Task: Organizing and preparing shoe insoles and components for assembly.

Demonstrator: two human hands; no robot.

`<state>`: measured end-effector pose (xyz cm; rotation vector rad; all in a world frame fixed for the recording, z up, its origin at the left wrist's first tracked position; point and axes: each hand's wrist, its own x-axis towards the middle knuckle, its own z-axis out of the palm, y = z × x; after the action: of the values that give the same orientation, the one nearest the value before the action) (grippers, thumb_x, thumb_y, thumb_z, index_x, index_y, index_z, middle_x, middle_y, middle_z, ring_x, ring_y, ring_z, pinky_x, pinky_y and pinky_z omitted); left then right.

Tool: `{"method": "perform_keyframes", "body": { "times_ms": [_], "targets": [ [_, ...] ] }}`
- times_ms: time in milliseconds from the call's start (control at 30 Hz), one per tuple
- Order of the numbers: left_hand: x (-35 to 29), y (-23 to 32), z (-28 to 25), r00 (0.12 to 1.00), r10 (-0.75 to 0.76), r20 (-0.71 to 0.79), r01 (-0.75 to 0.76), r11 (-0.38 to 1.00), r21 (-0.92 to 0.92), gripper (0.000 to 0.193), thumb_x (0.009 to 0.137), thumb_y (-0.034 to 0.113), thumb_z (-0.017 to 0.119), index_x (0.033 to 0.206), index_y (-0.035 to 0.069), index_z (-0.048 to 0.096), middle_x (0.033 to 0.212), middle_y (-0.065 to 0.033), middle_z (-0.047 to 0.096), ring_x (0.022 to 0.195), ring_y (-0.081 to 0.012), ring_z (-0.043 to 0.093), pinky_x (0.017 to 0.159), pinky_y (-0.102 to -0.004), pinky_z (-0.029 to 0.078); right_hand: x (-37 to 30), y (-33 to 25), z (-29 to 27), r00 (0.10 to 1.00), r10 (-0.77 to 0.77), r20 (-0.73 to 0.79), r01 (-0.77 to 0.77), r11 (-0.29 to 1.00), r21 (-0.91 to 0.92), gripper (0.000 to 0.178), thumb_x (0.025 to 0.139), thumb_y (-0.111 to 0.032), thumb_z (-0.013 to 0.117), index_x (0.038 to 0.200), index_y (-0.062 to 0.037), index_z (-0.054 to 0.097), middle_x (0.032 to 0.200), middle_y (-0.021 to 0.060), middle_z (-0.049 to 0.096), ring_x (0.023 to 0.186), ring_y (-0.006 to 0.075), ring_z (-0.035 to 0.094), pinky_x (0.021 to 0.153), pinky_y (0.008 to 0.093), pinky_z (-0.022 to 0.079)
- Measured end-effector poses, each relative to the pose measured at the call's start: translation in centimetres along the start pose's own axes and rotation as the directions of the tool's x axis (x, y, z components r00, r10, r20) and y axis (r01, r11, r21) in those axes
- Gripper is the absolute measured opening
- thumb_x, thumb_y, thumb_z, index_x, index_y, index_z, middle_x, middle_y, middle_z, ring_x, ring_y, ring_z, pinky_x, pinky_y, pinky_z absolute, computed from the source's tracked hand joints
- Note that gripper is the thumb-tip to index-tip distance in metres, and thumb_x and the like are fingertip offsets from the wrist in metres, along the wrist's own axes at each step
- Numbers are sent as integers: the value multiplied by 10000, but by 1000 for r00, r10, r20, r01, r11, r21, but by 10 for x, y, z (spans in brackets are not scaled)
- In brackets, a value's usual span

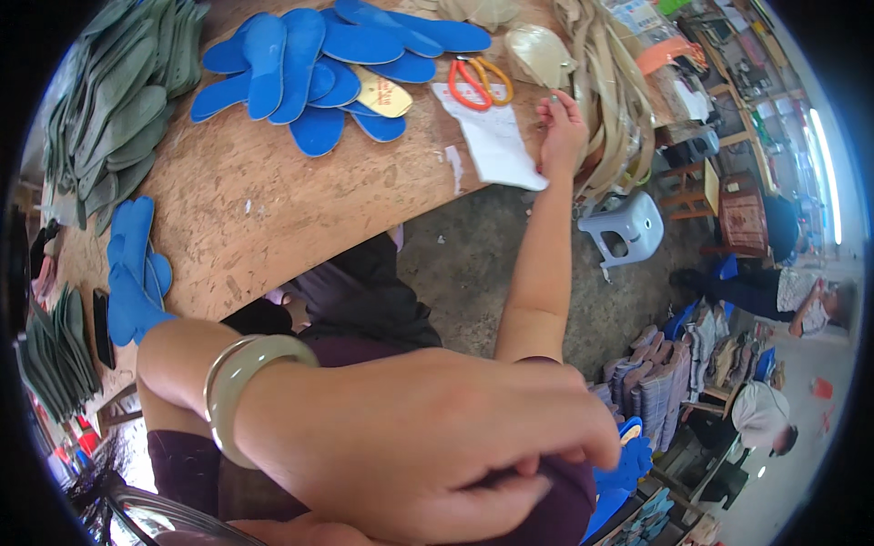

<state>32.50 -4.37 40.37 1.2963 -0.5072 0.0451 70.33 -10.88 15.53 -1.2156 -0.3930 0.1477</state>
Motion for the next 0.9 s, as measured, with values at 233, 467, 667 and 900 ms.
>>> {"method": "perform_keyframes", "body": {
  "times_ms": [233, 467, 667, 900],
  "targets": [
    [14, -11, -15, 914, 221, 340, -327, 897, 296, 103, 776, 91, 591, 774, -12, 589, 895, -150, 612, 883, -291, 643, 773, -393, 507, -2, -3, 5, 999, 25, -47, -27, 999, -47, 196, 916, -20, 592, 1098, 25, 647, 921, 91, 677, 775, 128, 638, 711, 228, 517],
    [29, -70, -64, 957, 291, 5, -144, 459, 877, 433, 724, 161, 732, 1127, 60, 611, 1120, -106, 605, 1040, -267, 593, 868, -382, 482, -20, -22, 19, 775, 63, 628, 210, 912, -351, 182, 767, 10, 681, 948, -13, 691, 1001, 71, 695, 957, 180, 631, 882, 299, 491],
    [24, -149, -101, 929, 227, -292, 239, 234, 942, 486, 794, 286, 740, 1208, 82, 590, 1242, -119, 563, 1163, -307, 530, 1008, -445, 399, -16, -45, 34, 543, 45, 838, 512, 774, -373, 150, 715, -55, 733, 863, -34, 718, 979, 59, 714, 1011, 221, 615, 948, 378, 449],
    [9, -185, -117, 938, 51, -343, 320, 252, 913, 293, 829, 297, 705, 1009, 70, 663, 1089, -77, 625, 1072, -263, 574, 972, -419, 408, 96, -59, 70, 806, -112, 581, 447, 759, -473, 233, 887, -65, 618, 1108, -20, 677, 1054, 65, 704, 974, 138, 649, 864, 279, 512]
  ]
}}
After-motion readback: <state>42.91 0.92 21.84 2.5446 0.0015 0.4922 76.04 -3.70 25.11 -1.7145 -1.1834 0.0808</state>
